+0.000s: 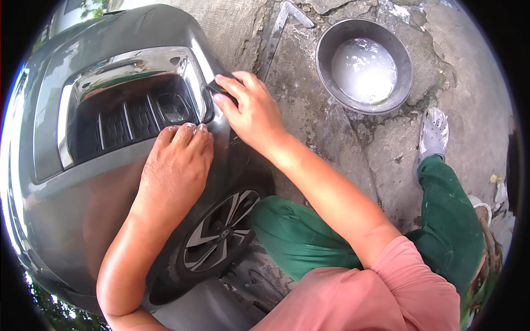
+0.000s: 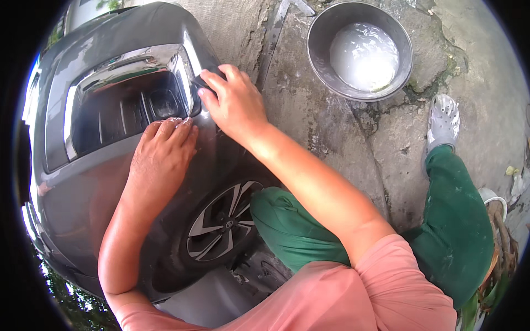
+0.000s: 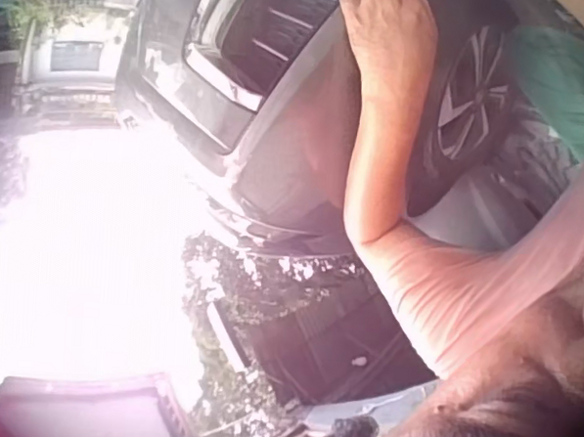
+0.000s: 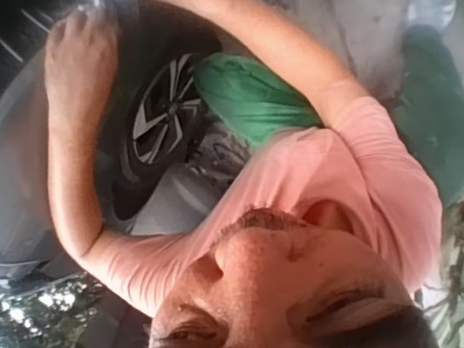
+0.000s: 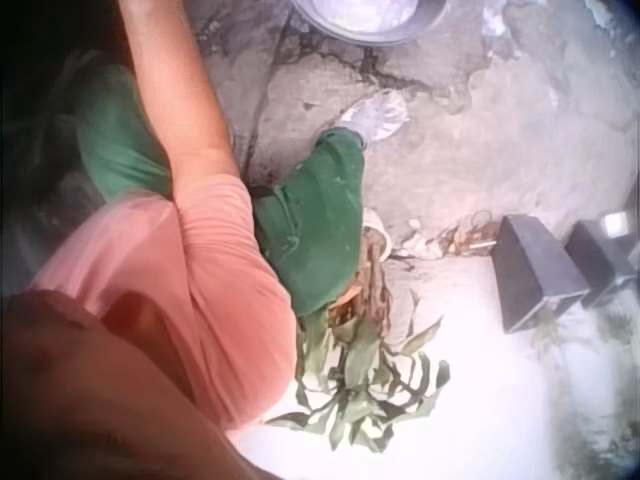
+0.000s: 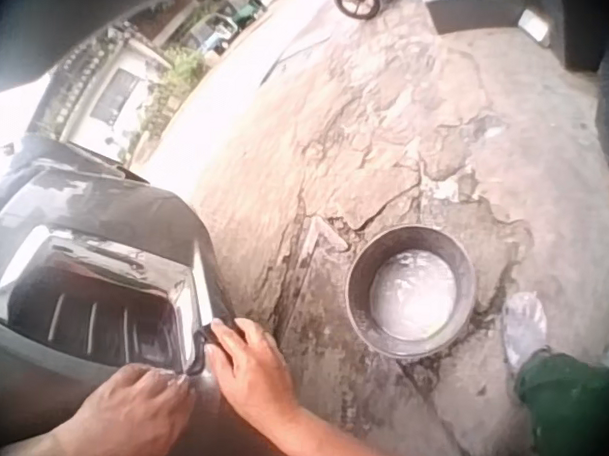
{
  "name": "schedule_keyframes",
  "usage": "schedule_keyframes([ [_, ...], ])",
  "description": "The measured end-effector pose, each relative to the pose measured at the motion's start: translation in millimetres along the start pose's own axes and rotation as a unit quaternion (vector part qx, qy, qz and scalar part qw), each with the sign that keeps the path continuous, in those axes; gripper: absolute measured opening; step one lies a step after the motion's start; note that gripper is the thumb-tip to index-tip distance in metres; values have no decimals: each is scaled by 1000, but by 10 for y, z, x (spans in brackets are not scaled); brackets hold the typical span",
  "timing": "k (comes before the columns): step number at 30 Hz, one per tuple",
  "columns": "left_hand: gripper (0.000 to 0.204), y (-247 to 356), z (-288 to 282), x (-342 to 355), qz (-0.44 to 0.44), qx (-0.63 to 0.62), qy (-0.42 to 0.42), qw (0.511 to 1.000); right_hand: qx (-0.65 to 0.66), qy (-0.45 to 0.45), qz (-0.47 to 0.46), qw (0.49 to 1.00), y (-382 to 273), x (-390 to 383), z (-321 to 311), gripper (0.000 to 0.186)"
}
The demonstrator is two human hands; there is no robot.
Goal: The person wets sandpaper in a bucket of water, wraps it around a sanding block, and wet-sands the corner of a car bumper, repeatedly dipping the sandpaper into the water and feeling the bumper surface by hand.
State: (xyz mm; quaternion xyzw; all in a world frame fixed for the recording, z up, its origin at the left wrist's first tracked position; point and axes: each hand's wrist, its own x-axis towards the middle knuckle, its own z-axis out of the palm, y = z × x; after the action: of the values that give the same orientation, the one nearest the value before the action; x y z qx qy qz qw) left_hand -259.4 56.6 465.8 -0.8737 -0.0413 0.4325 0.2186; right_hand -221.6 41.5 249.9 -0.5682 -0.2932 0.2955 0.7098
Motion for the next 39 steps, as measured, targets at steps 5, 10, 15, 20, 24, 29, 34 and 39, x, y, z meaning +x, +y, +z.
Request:
schedule_keyframes([
  [5,28,0,35,25,0,7,38,999,-20,23,-54,998,-46,-632,-97,39],
  [10,10,-39,54,98,-2,-12,32,999,39,5,9,999,37,110,118,32],
  [15,9,-93,89,123,-20,-45,22,999,3,63,-45,997,-70,-668,68,42],
  [20,9,-61,75,193,-33,-45,24,998,-5,60,-53,997,-7,-566,24,39],
  [24,8,-60,63,198,-30,-42,17,999,14,-21,2,1000,69,281,99,30],
  [29,6,-74,110,232,-48,-57,15,997,83,81,-22,993,69,-476,172,38],
  [34,20,-23,109,250,-27,-48,38,998,84,46,27,995,112,-1114,-33,45],
  [39,39,90,207,213,-6,10,46,999,81,172,18,982,231,-273,-418,39],
])
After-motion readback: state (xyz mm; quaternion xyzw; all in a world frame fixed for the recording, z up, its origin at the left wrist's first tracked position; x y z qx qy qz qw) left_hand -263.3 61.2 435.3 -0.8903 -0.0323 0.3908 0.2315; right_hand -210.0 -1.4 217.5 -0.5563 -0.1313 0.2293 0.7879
